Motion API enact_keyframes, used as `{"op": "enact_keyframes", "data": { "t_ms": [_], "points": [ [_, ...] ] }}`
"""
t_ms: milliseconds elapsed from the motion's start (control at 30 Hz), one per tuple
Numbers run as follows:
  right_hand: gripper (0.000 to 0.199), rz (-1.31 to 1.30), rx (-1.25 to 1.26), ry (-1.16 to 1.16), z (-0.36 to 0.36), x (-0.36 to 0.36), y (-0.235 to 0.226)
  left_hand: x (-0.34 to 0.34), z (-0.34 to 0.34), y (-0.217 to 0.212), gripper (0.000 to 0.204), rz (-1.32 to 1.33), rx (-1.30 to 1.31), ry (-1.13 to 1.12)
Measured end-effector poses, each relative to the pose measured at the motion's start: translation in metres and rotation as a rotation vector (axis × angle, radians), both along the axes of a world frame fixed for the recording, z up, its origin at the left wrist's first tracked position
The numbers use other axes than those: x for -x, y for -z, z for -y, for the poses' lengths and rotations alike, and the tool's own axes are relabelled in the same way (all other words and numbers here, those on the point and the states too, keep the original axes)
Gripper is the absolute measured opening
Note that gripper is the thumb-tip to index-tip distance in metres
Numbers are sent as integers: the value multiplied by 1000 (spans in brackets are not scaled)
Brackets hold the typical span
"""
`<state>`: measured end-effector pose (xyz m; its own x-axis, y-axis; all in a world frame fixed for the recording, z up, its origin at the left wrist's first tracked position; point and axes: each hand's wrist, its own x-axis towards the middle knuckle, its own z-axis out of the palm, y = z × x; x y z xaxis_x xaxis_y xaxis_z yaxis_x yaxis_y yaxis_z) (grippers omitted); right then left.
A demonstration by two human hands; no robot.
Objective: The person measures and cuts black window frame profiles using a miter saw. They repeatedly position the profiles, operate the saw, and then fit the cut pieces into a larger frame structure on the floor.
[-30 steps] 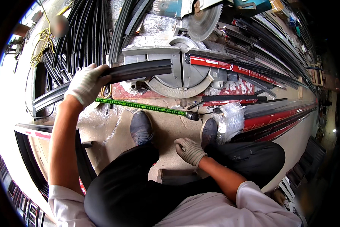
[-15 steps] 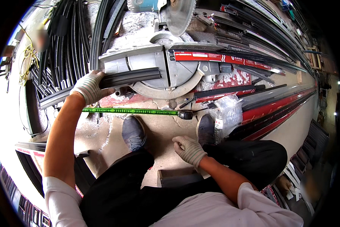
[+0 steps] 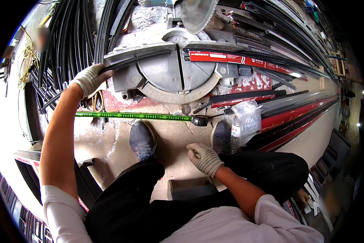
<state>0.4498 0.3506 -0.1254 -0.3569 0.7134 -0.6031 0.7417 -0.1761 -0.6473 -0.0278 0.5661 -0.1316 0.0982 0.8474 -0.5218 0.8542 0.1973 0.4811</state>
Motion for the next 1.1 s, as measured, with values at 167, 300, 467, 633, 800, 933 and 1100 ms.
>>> {"op": "enact_keyframes", "data": {
  "t_ms": [167,300,467,633,800,933,1100],
  "points": [
    [25,-35,-34,24,3,-3,6,10,-12,26,44,-152,11,-33],
    [24,14,-4,32,-9,-4,-6,-21,-30,-2,58,-125,8,-124],
    [20,-80,12,209,-24,-4,-16,-21,-35,-1,64,-224,104,-144],
    [22,-184,-106,372,-68,-16,-32,-24,-29,2,66,-185,63,-229],
    [24,-345,-275,636,-130,-37,-73,-55,-37,-23,67,-307,91,-111],
    [29,-294,-503,683,-199,-55,-110,-20,-26,5,73,-229,-84,-86],
    [48,-326,-783,545,-303,-56,-202,-41,-32,-10,76,-259,50,-109]
  ]
}}
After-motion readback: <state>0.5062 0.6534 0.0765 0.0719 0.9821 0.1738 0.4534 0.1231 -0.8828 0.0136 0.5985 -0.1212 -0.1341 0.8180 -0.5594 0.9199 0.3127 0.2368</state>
